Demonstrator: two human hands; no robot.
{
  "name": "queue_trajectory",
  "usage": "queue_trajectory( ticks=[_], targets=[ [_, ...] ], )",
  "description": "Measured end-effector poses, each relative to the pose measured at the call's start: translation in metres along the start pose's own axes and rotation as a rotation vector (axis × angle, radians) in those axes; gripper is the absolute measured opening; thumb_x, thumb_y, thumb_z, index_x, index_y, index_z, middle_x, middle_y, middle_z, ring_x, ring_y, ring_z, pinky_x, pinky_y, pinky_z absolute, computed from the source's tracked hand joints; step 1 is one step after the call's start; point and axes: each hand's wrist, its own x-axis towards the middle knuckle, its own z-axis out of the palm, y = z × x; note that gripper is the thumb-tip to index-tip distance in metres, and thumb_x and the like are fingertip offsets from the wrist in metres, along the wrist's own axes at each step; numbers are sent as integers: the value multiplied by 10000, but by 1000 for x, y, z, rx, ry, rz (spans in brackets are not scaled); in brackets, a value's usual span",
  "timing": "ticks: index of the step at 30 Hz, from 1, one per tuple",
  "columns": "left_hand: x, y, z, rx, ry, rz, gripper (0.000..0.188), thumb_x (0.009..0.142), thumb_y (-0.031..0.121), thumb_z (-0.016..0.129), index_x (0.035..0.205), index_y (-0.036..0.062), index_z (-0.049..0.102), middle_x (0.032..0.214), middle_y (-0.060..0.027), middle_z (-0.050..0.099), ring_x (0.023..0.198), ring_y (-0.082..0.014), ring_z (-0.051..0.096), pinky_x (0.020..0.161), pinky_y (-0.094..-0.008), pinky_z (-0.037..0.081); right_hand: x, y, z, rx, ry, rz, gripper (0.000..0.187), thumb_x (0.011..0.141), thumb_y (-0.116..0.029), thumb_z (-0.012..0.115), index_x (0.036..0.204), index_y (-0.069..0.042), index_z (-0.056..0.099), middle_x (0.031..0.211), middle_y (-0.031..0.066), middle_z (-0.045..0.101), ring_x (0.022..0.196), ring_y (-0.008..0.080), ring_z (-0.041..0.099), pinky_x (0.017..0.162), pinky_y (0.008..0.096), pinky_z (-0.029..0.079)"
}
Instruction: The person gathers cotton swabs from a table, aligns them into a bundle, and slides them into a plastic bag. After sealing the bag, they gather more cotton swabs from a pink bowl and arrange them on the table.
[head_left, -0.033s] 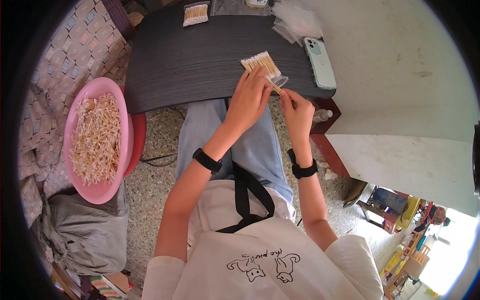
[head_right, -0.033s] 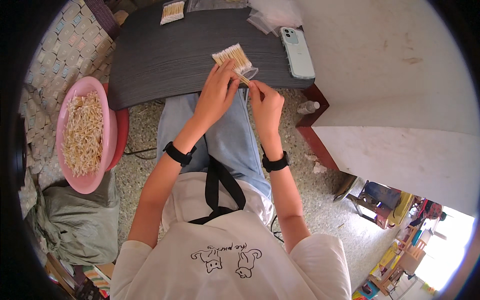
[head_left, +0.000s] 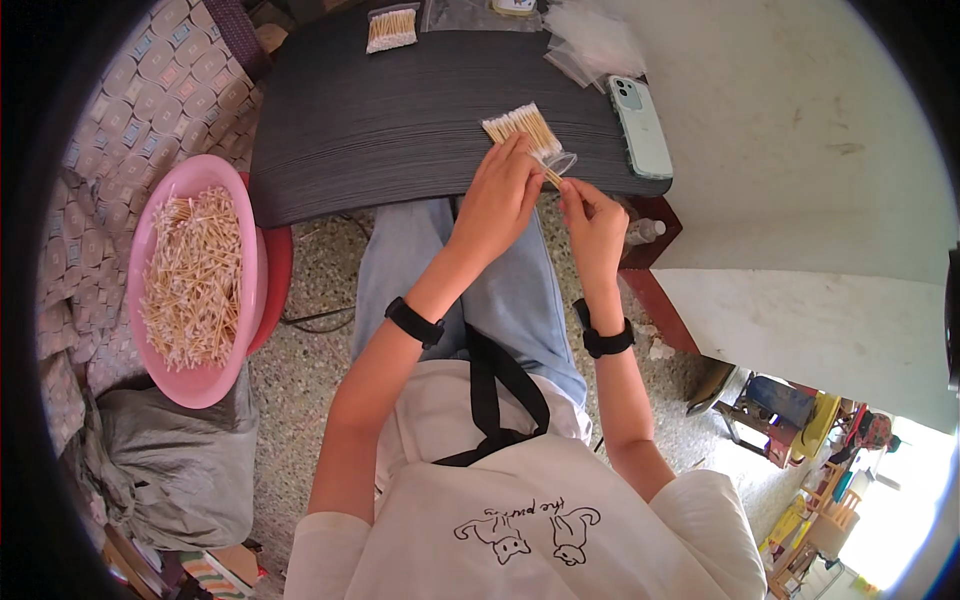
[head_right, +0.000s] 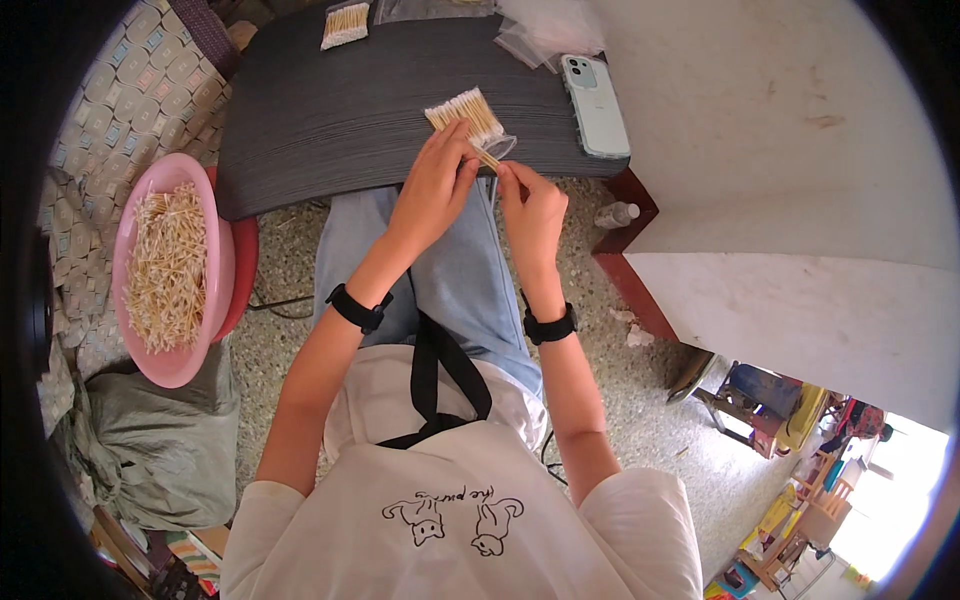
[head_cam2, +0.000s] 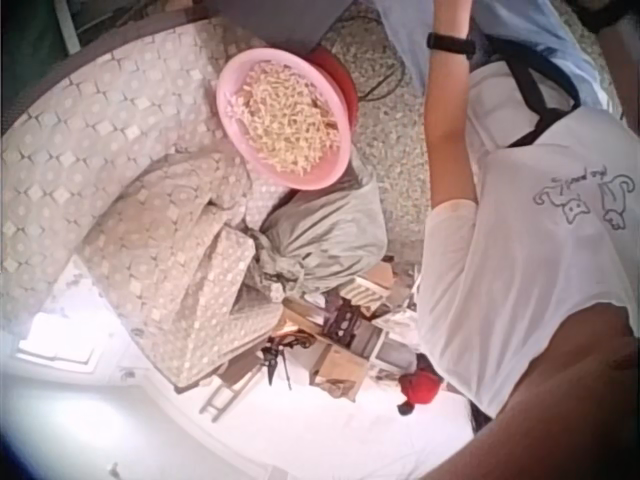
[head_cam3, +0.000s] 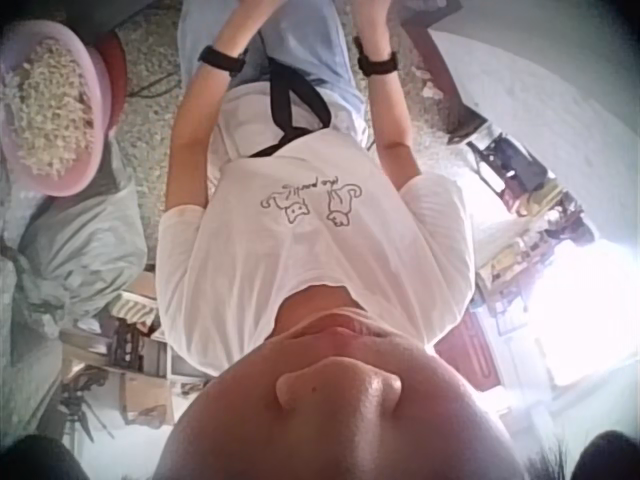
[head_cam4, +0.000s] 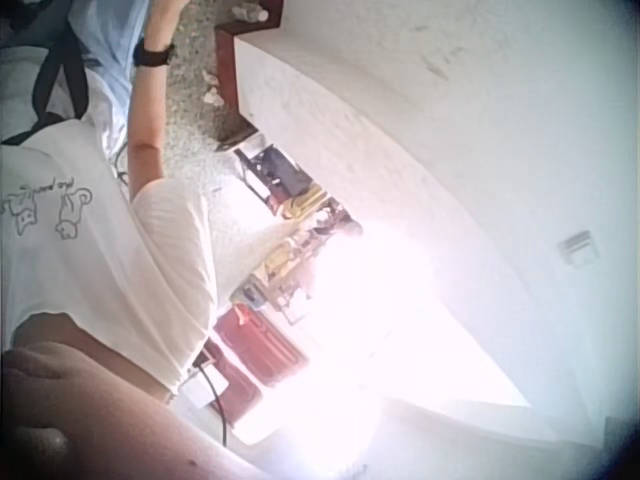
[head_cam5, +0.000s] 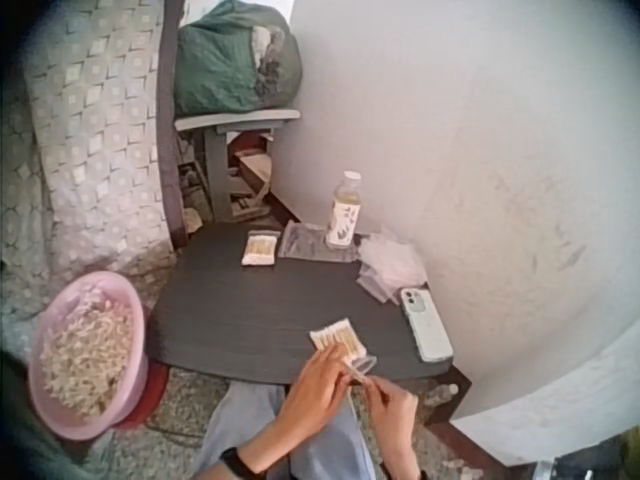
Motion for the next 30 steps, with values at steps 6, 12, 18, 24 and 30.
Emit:
queue_trajectory(
  ticks=[6, 12, 18, 24, 30],
  targets=[
    [1, 1, -2, -61, -55, -69, 133, 940, 110, 507, 997, -10, 503, 1298, -274, 490, 1259, -422, 424, 1053, -475, 337, 2, -2, 10, 25, 7, 23, 178, 899, -124, 615, 939, 35, 685, 606, 81, 607, 514, 98, 539, 497, 250, 426],
    [-2, -1, -1, -15, -67, -61, 138, 942, 113, 507, 1013, -6, 496, 1354, -291, 431, 1295, -428, 381, 1060, -473, 332, 5, 3, 19, 22, 21, -21, 150, 883, -100, 620, 934, 33, 665, 650, 114, 648, 566, 135, 628, 519, 268, 465],
    [-5, 1, -5, 32, -124, 27, 189, 954, 97, 470, 1088, -34, 493, 1372, -278, 415, 1307, -406, 372, 1086, -468, 314, 10, 2, 24, 32, 28, -62, 94, 875, -64, 599, 883, 29, 594, 665, 135, 649, 574, 219, 653, 520, 310, 480],
    [-6, 4, -5, 6, -130, 0, 370, 962, 105, 448, 1303, -36, 411, 1363, -228, 447, 1288, -379, 404, 1089, -436, 324, 15, -3, 33, -95, 61, -146, 66, 837, -42, 592, 840, 24, 584, 684, 196, 628, 579, 339, 632, 516, 363, 475],
    [-5, 3, -7, -19, -110, -24, 351, 972, 109, 422, 1270, -77, 434, 1277, -254, 502, 1259, -376, 437, 1082, -436, 340, 14, -6, 33, -144, 75, -139, 76, 824, -35, 606, 795, 35, 610, 731, 194, 634, 627, 322, 643, 553, 357, 495]
  ],
)
